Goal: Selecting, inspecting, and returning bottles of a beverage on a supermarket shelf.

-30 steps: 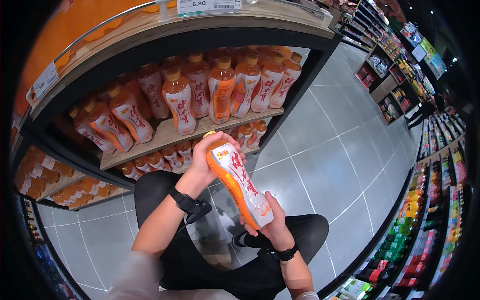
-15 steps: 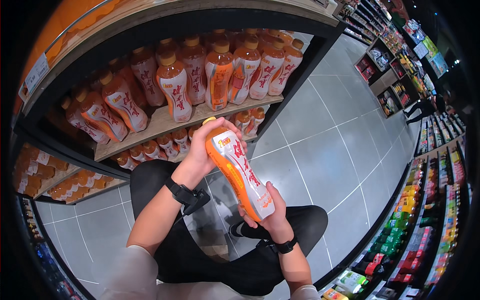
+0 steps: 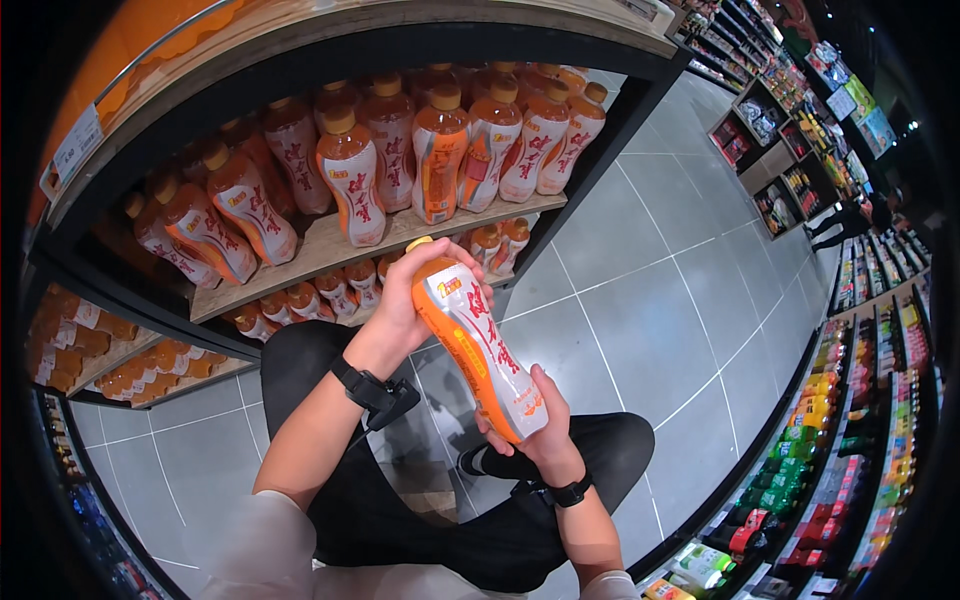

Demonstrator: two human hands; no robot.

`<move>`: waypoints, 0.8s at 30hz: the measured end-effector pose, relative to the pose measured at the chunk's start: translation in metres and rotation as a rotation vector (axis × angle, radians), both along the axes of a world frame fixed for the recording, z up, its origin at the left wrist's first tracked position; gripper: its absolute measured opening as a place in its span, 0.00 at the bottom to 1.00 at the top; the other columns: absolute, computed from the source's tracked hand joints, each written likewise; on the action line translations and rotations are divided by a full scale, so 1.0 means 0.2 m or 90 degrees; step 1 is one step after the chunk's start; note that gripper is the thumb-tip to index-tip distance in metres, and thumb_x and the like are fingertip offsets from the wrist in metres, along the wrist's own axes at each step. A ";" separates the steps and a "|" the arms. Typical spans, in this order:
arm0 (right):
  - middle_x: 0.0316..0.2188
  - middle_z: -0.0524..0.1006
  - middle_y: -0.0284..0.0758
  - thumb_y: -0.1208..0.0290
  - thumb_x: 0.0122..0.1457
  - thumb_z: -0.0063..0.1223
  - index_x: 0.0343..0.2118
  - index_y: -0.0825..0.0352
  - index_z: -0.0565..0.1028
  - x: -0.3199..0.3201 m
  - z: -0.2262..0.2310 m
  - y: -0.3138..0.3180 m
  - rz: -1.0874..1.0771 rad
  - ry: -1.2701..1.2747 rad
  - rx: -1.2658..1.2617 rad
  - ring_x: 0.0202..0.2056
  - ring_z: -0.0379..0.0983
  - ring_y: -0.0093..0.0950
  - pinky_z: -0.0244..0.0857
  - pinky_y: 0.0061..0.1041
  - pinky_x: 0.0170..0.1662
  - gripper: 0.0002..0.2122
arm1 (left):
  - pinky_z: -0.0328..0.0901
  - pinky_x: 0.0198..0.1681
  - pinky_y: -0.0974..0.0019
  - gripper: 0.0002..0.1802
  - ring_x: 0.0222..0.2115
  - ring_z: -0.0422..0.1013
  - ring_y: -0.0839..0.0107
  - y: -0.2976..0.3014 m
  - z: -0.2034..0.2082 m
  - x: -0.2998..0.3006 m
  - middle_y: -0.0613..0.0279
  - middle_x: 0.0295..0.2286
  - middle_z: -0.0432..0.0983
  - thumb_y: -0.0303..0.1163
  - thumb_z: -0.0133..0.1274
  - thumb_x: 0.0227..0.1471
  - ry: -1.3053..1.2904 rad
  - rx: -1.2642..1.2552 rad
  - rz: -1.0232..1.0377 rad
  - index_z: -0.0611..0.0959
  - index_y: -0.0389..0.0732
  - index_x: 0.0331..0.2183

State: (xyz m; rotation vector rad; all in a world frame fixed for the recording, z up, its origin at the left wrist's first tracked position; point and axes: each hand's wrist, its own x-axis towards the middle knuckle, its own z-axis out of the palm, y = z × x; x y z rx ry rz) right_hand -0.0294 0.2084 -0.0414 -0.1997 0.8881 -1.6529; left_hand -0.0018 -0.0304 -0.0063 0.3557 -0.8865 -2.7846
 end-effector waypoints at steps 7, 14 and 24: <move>0.27 0.75 0.53 0.41 0.66 0.19 0.57 0.71 0.67 0.02 0.00 0.00 -0.008 -0.006 0.006 0.12 0.65 0.34 0.58 0.25 0.15 0.36 | 0.72 0.43 0.49 0.21 0.32 0.76 0.57 0.00 0.00 0.01 0.55 0.30 0.75 0.49 0.50 0.57 0.001 -0.004 -0.006 0.78 0.37 0.32; 0.26 0.74 0.54 0.39 0.66 0.21 0.56 0.71 0.67 0.01 0.00 -0.02 -0.013 -0.010 0.007 0.11 0.64 0.34 0.58 0.24 0.14 0.36 | 0.72 0.43 0.49 0.22 0.33 0.77 0.56 -0.03 -0.04 -0.02 0.54 0.30 0.76 0.49 0.49 0.57 0.053 -0.002 -0.013 0.78 0.37 0.32; 0.25 0.74 0.53 0.40 0.66 0.21 0.56 0.72 0.67 0.02 0.00 0.00 -0.041 -0.015 -0.002 0.10 0.62 0.34 0.56 0.25 0.12 0.36 | 0.73 0.42 0.48 0.23 0.33 0.77 0.55 0.01 -0.03 -0.02 0.53 0.30 0.77 0.49 0.50 0.56 0.010 -0.008 -0.004 0.79 0.36 0.33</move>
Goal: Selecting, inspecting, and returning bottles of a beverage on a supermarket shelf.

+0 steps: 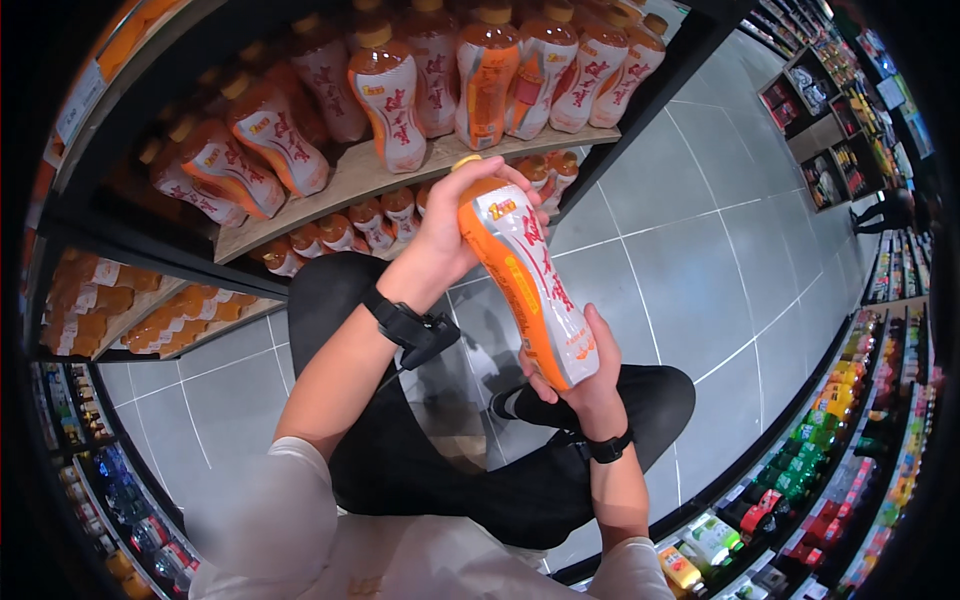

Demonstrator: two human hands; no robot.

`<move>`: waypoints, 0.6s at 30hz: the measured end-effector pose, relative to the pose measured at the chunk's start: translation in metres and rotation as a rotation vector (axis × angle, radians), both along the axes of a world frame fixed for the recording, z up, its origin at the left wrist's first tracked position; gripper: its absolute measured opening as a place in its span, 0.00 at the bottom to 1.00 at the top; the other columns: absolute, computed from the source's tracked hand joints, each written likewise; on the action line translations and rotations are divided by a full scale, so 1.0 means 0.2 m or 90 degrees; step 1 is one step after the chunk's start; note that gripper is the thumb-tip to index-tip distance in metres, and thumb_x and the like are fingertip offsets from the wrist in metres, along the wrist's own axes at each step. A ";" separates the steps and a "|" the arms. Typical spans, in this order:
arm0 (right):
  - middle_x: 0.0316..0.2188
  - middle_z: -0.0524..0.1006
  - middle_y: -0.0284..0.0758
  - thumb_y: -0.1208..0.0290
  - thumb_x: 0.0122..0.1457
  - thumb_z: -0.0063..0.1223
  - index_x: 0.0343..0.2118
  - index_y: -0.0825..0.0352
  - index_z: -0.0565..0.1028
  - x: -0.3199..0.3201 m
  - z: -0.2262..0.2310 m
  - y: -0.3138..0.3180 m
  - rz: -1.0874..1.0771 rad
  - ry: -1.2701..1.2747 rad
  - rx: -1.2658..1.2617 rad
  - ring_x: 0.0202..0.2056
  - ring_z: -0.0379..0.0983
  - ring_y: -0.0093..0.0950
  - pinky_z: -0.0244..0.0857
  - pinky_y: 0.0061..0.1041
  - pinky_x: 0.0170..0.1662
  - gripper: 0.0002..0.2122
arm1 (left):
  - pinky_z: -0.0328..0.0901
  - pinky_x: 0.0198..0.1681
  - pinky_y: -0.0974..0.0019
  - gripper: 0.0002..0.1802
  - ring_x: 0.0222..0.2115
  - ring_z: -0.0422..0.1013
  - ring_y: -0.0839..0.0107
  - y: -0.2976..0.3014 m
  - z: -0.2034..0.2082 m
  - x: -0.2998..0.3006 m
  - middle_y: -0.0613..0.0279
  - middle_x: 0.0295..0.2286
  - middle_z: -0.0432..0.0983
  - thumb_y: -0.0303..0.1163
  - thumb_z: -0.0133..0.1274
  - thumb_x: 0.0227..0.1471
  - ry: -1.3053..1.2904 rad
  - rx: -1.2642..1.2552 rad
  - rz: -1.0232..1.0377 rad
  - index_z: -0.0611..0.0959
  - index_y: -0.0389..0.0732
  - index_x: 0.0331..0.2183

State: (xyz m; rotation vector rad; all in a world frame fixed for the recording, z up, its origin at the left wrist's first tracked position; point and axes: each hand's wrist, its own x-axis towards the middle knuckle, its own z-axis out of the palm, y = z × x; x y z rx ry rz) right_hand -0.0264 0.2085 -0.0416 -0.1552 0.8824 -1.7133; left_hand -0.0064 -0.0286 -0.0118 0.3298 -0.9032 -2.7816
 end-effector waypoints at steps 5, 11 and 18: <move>0.27 0.75 0.57 0.42 0.67 0.24 0.55 0.72 0.68 0.01 -0.07 -0.05 0.046 -0.036 -0.009 0.11 0.64 0.38 0.59 0.28 0.15 0.34 | 0.74 0.41 0.52 0.23 0.32 0.78 0.56 -0.08 -0.03 0.06 0.51 0.28 0.77 0.47 0.48 0.58 0.045 0.026 0.000 0.80 0.33 0.31; 0.28 0.74 0.57 0.40 0.67 0.19 0.60 0.72 0.64 -0.03 -0.05 0.03 0.035 -0.037 -0.034 0.12 0.65 0.37 0.59 0.27 0.15 0.37 | 0.73 0.42 0.50 0.21 0.33 0.77 0.59 0.01 -0.01 -0.01 0.55 0.29 0.77 0.48 0.49 0.58 0.010 -0.016 -0.017 0.79 0.38 0.31; 0.28 0.74 0.56 0.41 0.67 0.18 0.58 0.73 0.65 -0.03 -0.04 0.01 0.050 -0.007 -0.018 0.11 0.64 0.35 0.59 0.27 0.15 0.37 | 0.73 0.43 0.49 0.20 0.34 0.77 0.58 -0.02 0.00 0.01 0.55 0.30 0.77 0.48 0.50 0.58 -0.010 0.021 -0.002 0.80 0.39 0.31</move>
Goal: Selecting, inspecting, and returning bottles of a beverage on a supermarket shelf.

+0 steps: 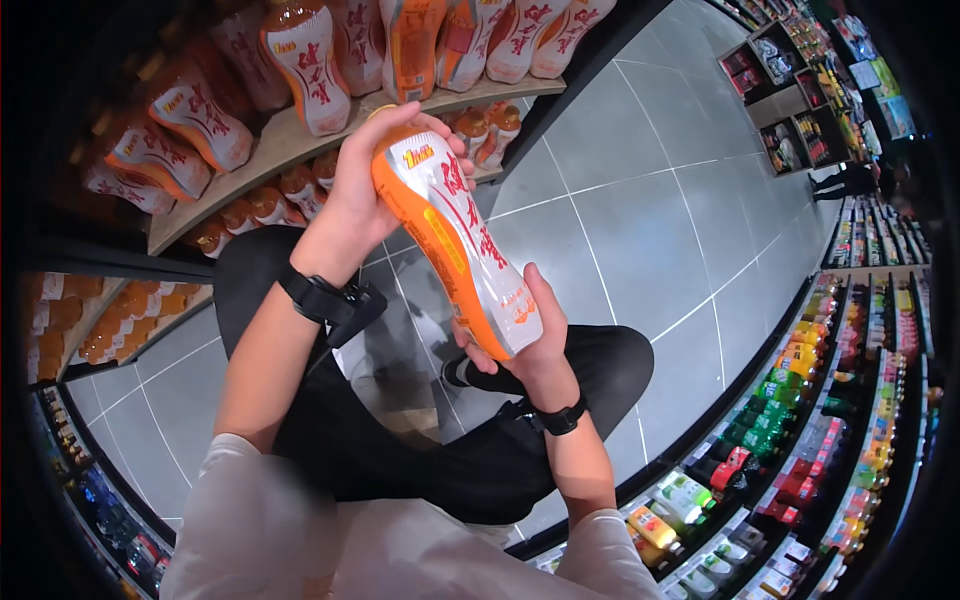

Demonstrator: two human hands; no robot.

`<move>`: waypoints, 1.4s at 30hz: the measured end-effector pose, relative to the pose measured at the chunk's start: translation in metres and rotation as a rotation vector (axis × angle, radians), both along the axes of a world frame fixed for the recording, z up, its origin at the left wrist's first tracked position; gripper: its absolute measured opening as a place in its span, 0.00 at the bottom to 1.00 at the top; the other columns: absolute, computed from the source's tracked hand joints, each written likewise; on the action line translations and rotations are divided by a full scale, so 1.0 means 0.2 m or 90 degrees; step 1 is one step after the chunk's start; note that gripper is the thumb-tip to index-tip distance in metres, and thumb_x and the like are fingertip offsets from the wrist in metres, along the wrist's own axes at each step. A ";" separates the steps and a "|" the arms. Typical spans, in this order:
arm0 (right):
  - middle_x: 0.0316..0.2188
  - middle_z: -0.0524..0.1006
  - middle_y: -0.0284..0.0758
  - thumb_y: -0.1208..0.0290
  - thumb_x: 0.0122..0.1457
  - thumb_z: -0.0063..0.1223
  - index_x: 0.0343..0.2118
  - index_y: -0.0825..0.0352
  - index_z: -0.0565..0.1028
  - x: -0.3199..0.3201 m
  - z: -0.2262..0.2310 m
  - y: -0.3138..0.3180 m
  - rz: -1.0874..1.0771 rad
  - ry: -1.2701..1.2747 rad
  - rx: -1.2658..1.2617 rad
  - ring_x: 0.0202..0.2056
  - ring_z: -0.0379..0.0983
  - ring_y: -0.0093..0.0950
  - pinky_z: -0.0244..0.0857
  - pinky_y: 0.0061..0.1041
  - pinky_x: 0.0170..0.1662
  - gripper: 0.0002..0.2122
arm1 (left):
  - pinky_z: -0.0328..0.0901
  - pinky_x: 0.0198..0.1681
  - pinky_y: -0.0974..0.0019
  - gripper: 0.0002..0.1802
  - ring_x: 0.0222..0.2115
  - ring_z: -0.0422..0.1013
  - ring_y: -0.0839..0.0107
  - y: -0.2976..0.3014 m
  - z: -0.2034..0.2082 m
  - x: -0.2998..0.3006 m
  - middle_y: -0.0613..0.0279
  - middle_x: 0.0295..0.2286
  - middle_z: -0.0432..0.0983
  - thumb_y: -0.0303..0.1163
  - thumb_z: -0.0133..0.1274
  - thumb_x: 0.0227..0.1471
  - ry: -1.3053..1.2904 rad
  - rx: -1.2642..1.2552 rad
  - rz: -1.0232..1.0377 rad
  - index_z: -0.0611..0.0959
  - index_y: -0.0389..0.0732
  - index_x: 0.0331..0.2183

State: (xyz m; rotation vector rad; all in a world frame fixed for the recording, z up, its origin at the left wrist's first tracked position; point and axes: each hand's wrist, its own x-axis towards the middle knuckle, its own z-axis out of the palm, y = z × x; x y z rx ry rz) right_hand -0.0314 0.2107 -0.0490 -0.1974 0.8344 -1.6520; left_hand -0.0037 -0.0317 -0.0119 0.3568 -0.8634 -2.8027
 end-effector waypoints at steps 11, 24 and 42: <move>0.45 0.78 0.55 0.74 0.51 0.62 0.59 0.78 0.64 0.11 0.00 -0.09 -0.267 1.024 0.211 0.44 0.81 0.41 0.73 0.34 0.47 0.32 | 0.72 0.42 0.60 0.37 0.35 0.75 0.65 0.28 -0.06 0.02 0.59 0.36 0.75 0.66 0.43 0.59 -0.107 0.051 0.046 0.76 0.40 0.47; 0.48 0.71 0.50 0.44 0.55 0.61 0.65 0.64 0.47 0.16 0.10 -0.14 -0.076 0.180 -0.001 0.41 0.78 0.42 0.77 0.36 0.38 0.45 | 0.75 0.33 0.57 0.51 0.32 0.79 0.59 0.12 -0.03 0.05 0.49 0.34 0.78 0.80 0.37 0.50 0.167 -0.022 -0.148 0.75 0.38 0.46; 0.42 0.74 0.48 0.34 0.53 0.56 0.64 0.70 0.51 0.11 0.07 -0.12 0.017 0.160 -0.052 0.30 0.79 0.35 0.77 0.31 0.31 0.49 | 0.73 0.32 0.50 0.34 0.29 0.77 0.54 0.04 0.09 0.05 0.48 0.34 0.76 0.63 0.43 0.56 0.192 0.109 -0.044 0.75 0.41 0.45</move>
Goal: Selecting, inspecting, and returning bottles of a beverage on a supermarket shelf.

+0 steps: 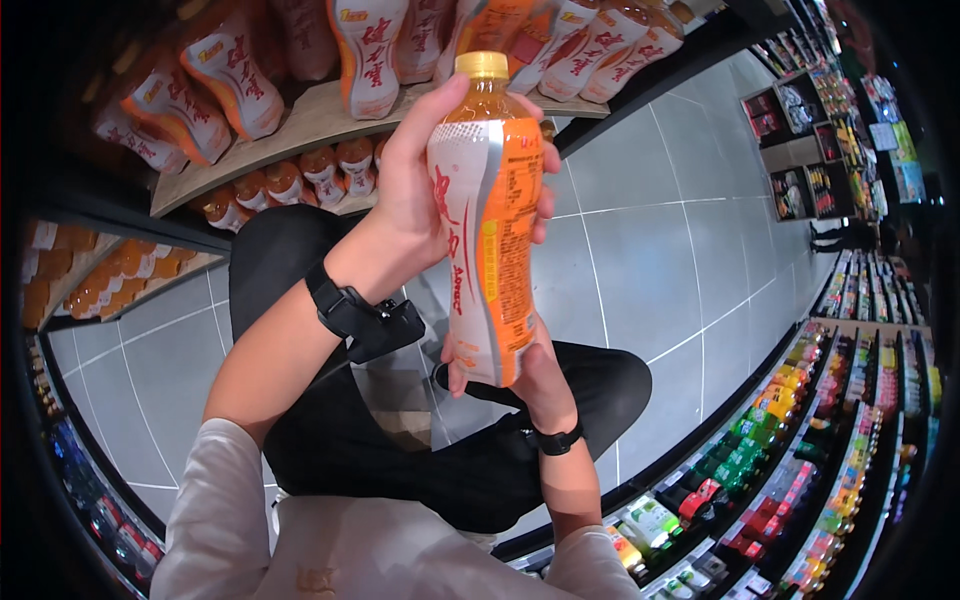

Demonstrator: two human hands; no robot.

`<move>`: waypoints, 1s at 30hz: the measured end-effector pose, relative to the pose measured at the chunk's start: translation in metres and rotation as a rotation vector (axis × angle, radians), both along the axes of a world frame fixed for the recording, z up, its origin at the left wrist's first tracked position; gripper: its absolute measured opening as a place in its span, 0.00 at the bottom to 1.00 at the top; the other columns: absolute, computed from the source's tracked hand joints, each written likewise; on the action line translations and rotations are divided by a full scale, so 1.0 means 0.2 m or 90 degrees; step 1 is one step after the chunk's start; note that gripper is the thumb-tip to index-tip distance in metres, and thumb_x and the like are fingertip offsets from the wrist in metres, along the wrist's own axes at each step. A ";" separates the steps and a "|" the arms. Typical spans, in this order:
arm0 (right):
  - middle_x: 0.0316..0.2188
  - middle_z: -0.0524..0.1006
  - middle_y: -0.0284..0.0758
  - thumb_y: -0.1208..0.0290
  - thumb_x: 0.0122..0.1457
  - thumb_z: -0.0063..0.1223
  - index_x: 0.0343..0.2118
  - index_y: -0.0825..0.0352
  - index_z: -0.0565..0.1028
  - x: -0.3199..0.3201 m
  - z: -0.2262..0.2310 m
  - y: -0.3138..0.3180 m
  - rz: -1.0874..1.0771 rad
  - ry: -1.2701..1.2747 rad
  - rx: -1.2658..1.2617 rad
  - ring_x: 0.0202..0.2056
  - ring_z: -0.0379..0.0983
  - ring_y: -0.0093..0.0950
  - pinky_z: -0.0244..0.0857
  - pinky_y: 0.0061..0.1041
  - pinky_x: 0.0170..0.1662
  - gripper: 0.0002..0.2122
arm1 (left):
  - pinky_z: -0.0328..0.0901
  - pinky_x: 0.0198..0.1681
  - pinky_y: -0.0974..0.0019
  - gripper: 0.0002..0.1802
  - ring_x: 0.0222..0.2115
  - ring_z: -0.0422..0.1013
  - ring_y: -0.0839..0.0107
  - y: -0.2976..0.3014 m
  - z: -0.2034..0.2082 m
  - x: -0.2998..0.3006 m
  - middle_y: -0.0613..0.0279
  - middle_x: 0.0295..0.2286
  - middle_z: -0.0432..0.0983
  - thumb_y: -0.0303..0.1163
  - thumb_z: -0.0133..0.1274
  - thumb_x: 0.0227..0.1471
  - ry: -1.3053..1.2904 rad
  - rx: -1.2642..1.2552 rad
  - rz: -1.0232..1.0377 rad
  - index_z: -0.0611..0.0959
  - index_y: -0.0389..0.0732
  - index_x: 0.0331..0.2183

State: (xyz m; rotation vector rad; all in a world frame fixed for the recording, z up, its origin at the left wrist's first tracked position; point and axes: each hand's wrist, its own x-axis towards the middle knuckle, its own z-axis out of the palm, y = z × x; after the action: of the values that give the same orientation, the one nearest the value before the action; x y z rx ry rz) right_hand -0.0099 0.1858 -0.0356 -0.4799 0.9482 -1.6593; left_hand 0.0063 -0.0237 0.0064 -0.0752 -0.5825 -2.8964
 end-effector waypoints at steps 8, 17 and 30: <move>0.42 0.74 0.36 0.46 0.59 0.57 0.65 0.67 0.54 0.01 -0.05 0.04 -0.027 0.059 0.025 0.27 0.74 0.20 0.68 0.17 0.25 0.40 | 0.68 0.29 0.52 0.32 0.28 0.70 0.60 0.02 0.02 0.02 0.56 0.34 0.69 0.64 0.40 0.58 -0.036 -0.057 0.020 0.72 0.45 0.45; 0.28 0.75 0.34 0.55 0.65 0.53 0.56 0.66 0.64 0.01 0.12 0.08 -0.067 0.283 0.152 0.20 0.70 0.18 0.65 0.19 0.23 0.24 | 0.72 0.32 0.51 0.29 0.31 0.74 0.57 0.09 0.03 0.01 0.51 0.36 0.71 0.62 0.40 0.60 0.015 -0.087 -0.005 0.70 0.46 0.47; 0.51 0.75 0.38 0.37 0.68 0.20 0.59 0.71 0.67 -0.12 -0.14 0.11 -0.142 0.157 0.081 0.53 0.70 0.25 0.61 0.25 0.59 0.39 | 0.73 0.33 0.58 0.34 0.30 0.77 0.57 0.43 0.32 -0.02 0.44 0.35 0.75 0.57 0.53 0.53 0.146 -0.448 -0.003 0.71 0.34 0.45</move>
State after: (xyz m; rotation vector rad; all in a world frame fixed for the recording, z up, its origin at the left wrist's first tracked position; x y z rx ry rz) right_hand -0.0337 0.2085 -0.0637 -0.5152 1.3219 -1.7507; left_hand 0.0032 0.0619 0.0705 -0.4894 -1.5032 -2.4864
